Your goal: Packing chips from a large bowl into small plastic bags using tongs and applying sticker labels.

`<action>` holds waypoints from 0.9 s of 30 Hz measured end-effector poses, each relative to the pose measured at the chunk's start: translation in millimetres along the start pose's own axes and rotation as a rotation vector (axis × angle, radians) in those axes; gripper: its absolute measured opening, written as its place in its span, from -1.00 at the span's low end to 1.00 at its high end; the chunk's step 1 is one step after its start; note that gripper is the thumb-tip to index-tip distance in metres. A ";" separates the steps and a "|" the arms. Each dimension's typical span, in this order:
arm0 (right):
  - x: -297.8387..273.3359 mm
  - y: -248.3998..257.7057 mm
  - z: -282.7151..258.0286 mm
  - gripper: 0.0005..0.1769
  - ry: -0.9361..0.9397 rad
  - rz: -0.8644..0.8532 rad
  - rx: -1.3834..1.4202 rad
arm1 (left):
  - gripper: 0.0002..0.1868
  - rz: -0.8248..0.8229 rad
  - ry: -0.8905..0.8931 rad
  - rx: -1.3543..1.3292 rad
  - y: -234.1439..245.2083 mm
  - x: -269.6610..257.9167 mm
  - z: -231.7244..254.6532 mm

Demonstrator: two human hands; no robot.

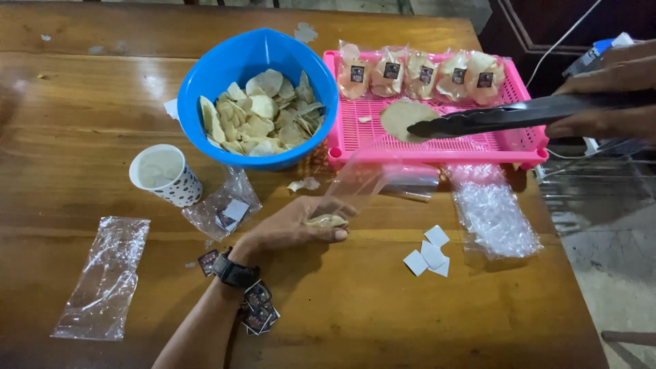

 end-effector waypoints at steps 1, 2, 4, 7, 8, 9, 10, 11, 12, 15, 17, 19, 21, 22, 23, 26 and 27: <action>2.1 -7.2 -37.7 -0.24 -0.224 0.130 -0.193 | -0.22 0.002 -0.029 0.013 0.7 0.4 0.3; 4.0 -14.0 -76.3 -0.35 -0.439 0.271 -0.381 | -0.18 0.004 -0.057 0.026 1.5 0.5 0.8; 24.5 -18.4 -127.5 -0.40 -0.534 0.333 -0.394 | -0.21 -0.002 -0.057 0.057 1.6 2.9 0.7; 39.2 -25.0 -152.6 -0.43 -0.706 0.325 -0.413 | -0.25 -0.033 -0.055 0.091 0.2 4.7 -0.7; 40.9 -27.0 -152.7 -0.41 -0.789 0.257 -0.423 | -0.26 -0.059 -0.058 0.098 -0.3 5.0 -1.0; 42.0 -26.1 -158.8 -0.41 -0.790 0.257 -0.423 | -0.26 -0.059 -0.058 0.098 -0.8 4.5 -0.4; 43.6 -25.0 -165.5 -0.47 -0.721 0.280 -0.464 | -0.30 -0.067 -0.055 0.087 -1.2 3.9 0.2; 44.6 -23.7 -172.4 -0.52 -0.653 0.307 -0.503 | -0.35 -0.075 -0.052 0.077 -1.5 3.8 1.2; 47.4 -21.5 -173.9 -0.52 -0.656 0.308 -0.503 | -0.35 -0.076 -0.053 0.078 -1.6 4.9 0.9; 49.9 -39.4 -149.8 -0.62 -0.649 0.064 -0.678 | -0.21 -0.104 -0.037 0.122 -3.7 6.1 -0.4; 40.1 -84.8 -95.3 -0.52 -0.600 0.385 0.531 | -0.17 -0.131 -0.019 0.148 -5.8 5.9 0.7; 52.4 -45.2 -148.1 -0.48 -0.412 0.292 0.017 | -0.15 -0.137 -0.017 0.153 -6.1 7.9 -2.9; 66.0 -27.7 -179.2 -0.42 -0.207 0.196 -0.487 | -0.13 -0.143 -0.016 0.158 -7.3 9.1 -3.8; 73.2 -29.5 -182.8 -0.44 -0.184 0.202 -0.593 | -0.13 -0.148 -0.007 0.167 -8.2 9.2 -3.2; 80.9 -31.9 -186.2 -0.42 -0.158 0.207 -0.697 | -0.13 -0.152 0.004 0.175 -9.4 8.7 -3.1; 106.0 -41.5 -192.5 -0.62 -0.295 -0.070 -0.659 | -0.08 -0.148 -0.022 0.222 -11.6 6.1 2.0; 113.9 -40.9 -198.6 -0.62 -0.293 -0.071 -0.658 | -0.08 -0.149 -0.020 0.221 -12.5 7.8 0.4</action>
Point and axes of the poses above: each hand's wrist, its own x-axis towards the middle knuckle, its own y-axis out of the back of the hand, z = x × y, the point moved 1 cm from there along x, towards the middle knuckle, and after that the axes turned 13 degrees about y, right-handed, at the moved point
